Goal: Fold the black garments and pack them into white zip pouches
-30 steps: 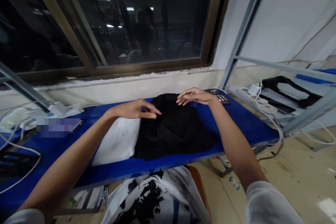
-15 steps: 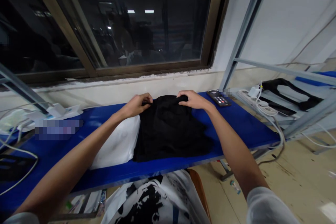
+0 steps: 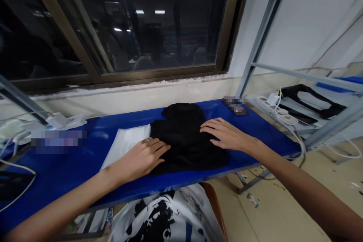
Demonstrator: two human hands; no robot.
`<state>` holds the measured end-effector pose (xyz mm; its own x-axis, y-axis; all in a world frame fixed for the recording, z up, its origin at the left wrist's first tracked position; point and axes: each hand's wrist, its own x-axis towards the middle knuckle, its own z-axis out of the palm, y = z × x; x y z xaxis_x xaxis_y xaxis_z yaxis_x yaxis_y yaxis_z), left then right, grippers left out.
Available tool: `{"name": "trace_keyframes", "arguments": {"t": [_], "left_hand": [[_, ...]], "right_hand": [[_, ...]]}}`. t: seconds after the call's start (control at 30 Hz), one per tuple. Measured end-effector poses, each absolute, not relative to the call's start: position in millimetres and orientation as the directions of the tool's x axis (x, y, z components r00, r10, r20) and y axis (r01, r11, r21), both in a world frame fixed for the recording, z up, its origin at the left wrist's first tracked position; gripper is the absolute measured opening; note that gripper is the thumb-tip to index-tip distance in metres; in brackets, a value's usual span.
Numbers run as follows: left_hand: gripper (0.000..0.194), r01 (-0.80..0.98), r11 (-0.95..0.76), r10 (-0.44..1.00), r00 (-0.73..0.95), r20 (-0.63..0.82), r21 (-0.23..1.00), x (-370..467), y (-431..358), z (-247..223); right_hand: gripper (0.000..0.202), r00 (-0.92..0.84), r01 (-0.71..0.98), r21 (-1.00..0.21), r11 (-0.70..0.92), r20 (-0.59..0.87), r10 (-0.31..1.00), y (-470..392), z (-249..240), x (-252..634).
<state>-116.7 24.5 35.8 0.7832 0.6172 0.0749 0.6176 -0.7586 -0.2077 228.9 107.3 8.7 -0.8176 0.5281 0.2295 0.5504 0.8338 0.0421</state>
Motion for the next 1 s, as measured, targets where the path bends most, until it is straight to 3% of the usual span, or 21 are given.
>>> {"name": "trace_keyframes", "arguments": {"t": [0.1, 0.17, 0.23, 0.33, 0.43, 0.53, 0.7, 0.9, 1.0], "left_hand": [[0.051, 0.619, -0.746, 0.627, 0.777, 0.055, -0.245, -107.9, 31.3, 27.6], [0.062, 0.66, -0.733, 0.663, 0.747, 0.045, -0.168, -108.7, 35.8, 28.5], [0.067, 0.716, -0.696, 0.718, 0.693, 0.071, 0.051, -117.2, 40.5, 37.6], [0.058, 0.662, -0.553, 0.813, 0.562, 0.154, 0.506, -140.3, 51.5, 61.1], [0.045, 0.52, -0.42, 0.856, 0.498, 0.135, 0.744, -160.9, 68.8, 75.0], [0.039, 0.572, -0.377, 0.871, 0.487, 0.067, 0.729, -168.8, 86.3, 64.4], [0.046, 0.747, -0.348, 0.924, 0.374, 0.075, 0.567, -167.9, 95.3, 43.0], [0.03, 0.783, -0.381, 0.921, 0.369, 0.126, 0.492, -166.8, 103.5, 58.7], [0.029, 0.824, -0.373, 0.925, 0.364, 0.105, 0.426, -156.3, 114.7, 55.7]], "right_hand": [[0.058, -0.798, 0.585, 0.072, 0.808, 0.232, 0.557, 112.9, 9.5, 222.5], [0.055, -0.786, 0.576, 0.009, 0.817, 0.28, 0.551, 113.9, 15.5, 218.7], [0.045, -0.729, 0.538, -0.177, 0.824, 0.393, 0.56, 112.5, 25.8, 218.1], [0.031, -0.527, 0.357, -0.557, 0.75, 0.543, 0.654, 111.5, 41.0, 220.9], [0.03, -0.428, 0.247, -0.779, 0.577, 0.446, 0.786, 120.3, 41.6, 220.6], [0.037, -0.433, 0.372, -0.812, 0.45, 0.276, 0.858, 136.5, 25.2, 214.0], [0.035, -0.359, 0.517, -0.701, 0.491, 0.343, 0.868, 146.6, 3.7, 211.1], [0.038, -0.325, 0.465, -0.786, 0.408, 0.277, 0.904, 150.7, 3.7, 225.9], [0.025, -0.316, 0.636, -0.638, 0.434, 0.298, 0.901, 151.4, 1.3, 220.9]]}}
